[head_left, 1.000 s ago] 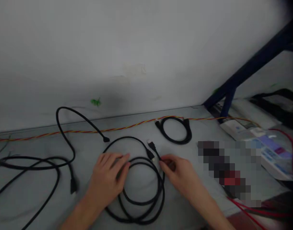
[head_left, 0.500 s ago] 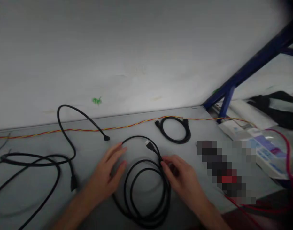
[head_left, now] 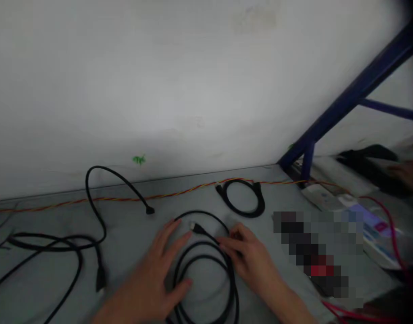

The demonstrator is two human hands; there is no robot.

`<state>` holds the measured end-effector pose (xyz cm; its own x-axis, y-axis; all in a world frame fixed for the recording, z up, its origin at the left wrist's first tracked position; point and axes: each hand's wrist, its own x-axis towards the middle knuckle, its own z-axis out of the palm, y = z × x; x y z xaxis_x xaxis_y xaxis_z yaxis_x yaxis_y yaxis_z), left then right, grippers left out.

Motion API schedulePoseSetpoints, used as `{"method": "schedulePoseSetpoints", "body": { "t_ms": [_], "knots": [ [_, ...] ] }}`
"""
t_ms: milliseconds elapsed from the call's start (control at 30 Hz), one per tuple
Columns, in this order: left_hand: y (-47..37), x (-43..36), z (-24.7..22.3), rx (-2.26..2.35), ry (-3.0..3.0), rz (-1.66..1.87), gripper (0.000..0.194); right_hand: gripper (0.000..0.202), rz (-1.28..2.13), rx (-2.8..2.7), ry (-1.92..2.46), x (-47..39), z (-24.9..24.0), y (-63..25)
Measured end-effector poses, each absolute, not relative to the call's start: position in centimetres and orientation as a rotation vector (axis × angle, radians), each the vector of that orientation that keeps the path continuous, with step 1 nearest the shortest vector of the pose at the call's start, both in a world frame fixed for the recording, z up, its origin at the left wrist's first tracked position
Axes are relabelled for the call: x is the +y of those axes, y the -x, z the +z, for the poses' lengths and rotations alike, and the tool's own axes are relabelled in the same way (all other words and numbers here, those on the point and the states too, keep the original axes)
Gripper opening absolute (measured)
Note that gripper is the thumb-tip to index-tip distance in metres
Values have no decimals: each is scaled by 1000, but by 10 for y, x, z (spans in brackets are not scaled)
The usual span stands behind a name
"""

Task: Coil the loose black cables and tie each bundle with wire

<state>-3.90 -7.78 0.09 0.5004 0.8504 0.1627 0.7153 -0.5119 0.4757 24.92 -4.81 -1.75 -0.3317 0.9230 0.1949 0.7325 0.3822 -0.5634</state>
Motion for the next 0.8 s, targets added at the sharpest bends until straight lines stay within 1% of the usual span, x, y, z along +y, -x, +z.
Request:
{"method": "schedulePoseSetpoints", "body": {
  "t_ms": [100, 167, 367, 467, 533, 667, 800],
  "knots": [
    [43, -78, 4, 1274, -2394, 556, 87, 26, 547, -2202, 1318, -40, -17, -247],
    [42, -77, 4, 1267, -2408, 589, 79, 27, 556, -2244, 1229, -34, -17, -244],
    [30, -72, -13, 1395, -2488, 650, 41, 23, 636, -2311, 1068, -18, -17, -236],
    [29, -70, -20, 1485, -2457, 795, 16, 29, 660, -2234, 1097, -19, -20, -239],
    [30, -69, -22, 1544, -2435, 871, 7, 36, 662, -2167, 1141, -25, -23, -245],
    [30, -68, -24, 1639, -2438, 1015, 6, 41, 600, -2042, 1252, -41, -29, -263],
    [28, -66, -24, 1712, -2431, 1089, 12, 42, 595, -2030, 1298, -64, -31, -275]
  ]
}}
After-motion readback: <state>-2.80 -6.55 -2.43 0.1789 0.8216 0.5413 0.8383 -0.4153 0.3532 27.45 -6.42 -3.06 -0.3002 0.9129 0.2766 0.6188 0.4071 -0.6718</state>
